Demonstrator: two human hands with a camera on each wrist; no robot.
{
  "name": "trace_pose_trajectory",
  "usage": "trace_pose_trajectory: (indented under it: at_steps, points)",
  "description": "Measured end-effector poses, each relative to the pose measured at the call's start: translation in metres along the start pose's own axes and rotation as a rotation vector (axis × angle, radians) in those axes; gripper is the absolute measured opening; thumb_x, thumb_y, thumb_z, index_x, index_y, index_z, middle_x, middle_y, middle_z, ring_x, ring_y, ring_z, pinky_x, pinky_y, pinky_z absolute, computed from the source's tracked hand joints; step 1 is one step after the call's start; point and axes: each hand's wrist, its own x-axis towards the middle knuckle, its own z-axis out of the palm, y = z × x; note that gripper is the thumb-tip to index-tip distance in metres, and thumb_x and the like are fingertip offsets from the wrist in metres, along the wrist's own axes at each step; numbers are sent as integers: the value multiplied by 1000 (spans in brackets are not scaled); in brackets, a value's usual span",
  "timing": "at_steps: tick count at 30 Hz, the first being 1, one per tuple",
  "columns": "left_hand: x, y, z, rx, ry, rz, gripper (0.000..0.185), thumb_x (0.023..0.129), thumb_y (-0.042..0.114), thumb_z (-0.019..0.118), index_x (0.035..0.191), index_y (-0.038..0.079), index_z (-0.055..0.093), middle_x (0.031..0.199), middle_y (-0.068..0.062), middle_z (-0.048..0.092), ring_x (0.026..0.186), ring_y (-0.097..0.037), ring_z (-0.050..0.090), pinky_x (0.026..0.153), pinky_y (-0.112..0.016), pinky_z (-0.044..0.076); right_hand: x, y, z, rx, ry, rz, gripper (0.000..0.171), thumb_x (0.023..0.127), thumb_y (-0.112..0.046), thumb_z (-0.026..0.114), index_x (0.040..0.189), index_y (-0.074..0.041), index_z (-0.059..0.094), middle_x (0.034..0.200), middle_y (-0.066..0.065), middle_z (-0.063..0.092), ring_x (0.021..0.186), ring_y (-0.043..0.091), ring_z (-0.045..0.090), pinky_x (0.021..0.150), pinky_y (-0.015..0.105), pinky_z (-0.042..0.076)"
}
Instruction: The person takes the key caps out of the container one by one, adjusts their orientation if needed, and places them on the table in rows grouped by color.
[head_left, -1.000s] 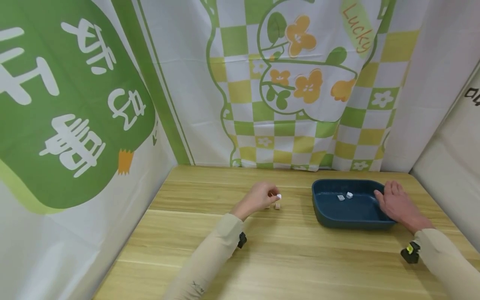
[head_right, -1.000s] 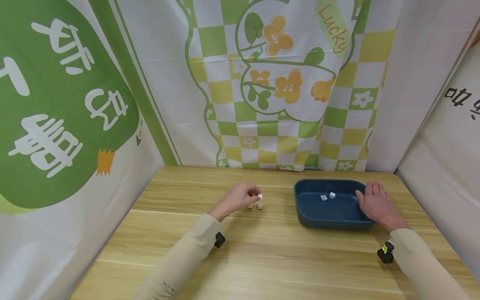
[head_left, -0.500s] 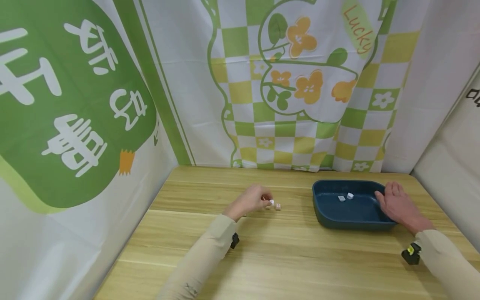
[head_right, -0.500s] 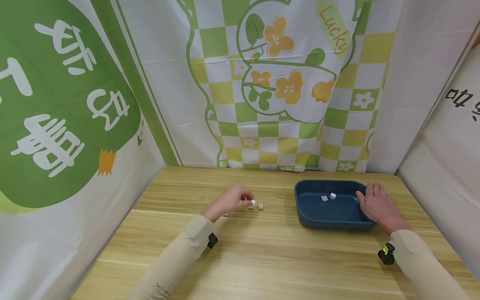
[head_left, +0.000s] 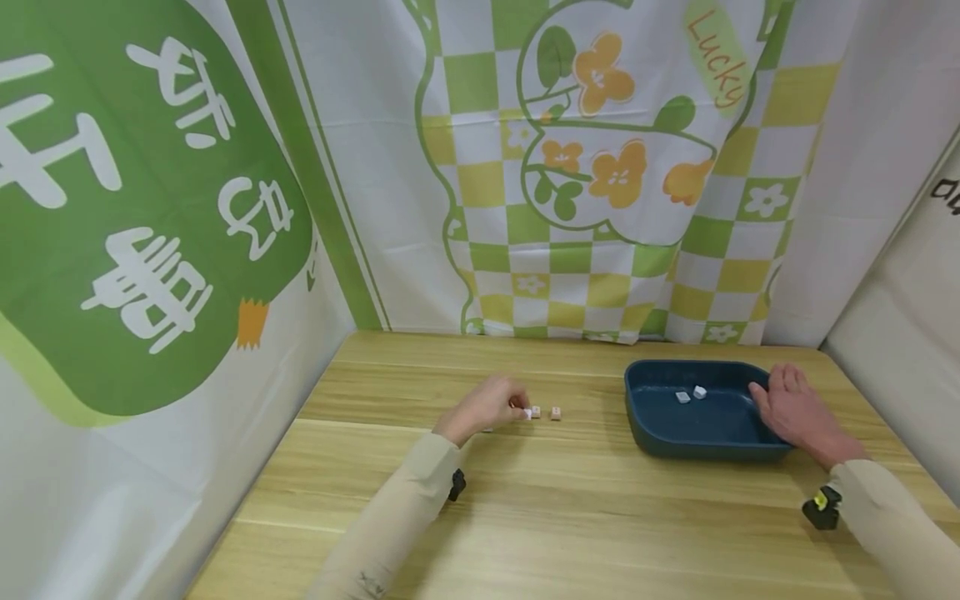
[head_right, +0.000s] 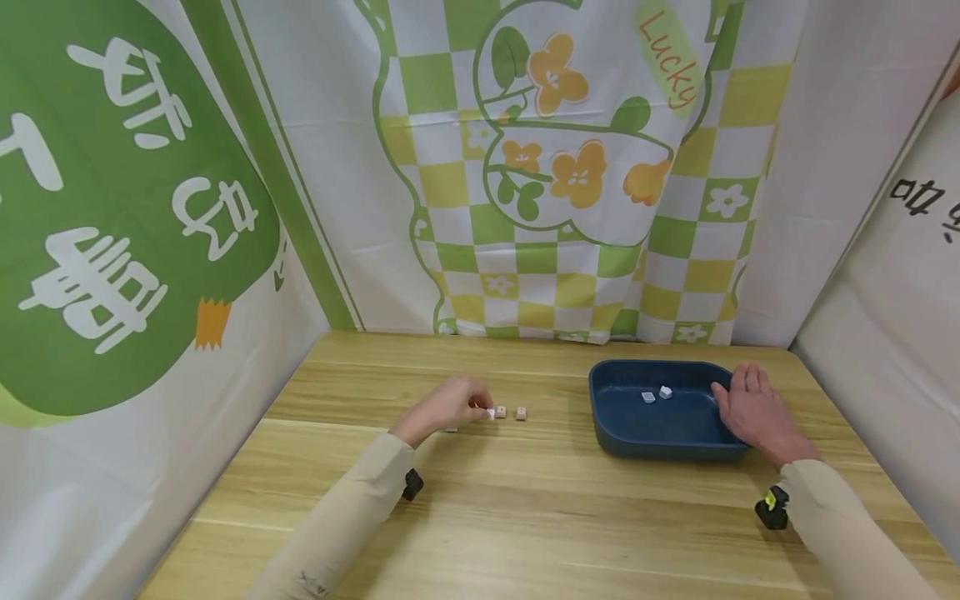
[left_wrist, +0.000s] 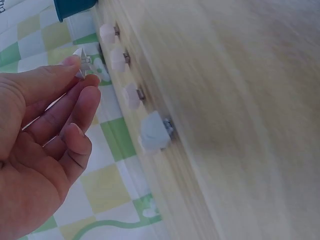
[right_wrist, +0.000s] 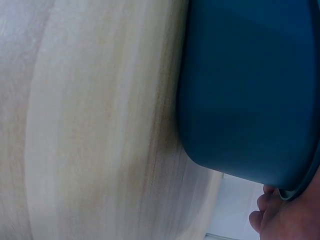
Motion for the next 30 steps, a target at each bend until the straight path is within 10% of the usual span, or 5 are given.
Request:
trace_pose_trajectory:
  at_steps: [30]
  points:
    - [-12, -13, 8, 26, -66, -132, 7, 92, 19, 69, 94, 13, 72, 89, 3, 69, 77, -8, 59, 71, -23, 50, -2, -4, -3, -31, 13, -31, 64, 109, -26, 24, 130, 33, 21, 134, 56, 23, 129, 65, 22, 112, 65, 18]
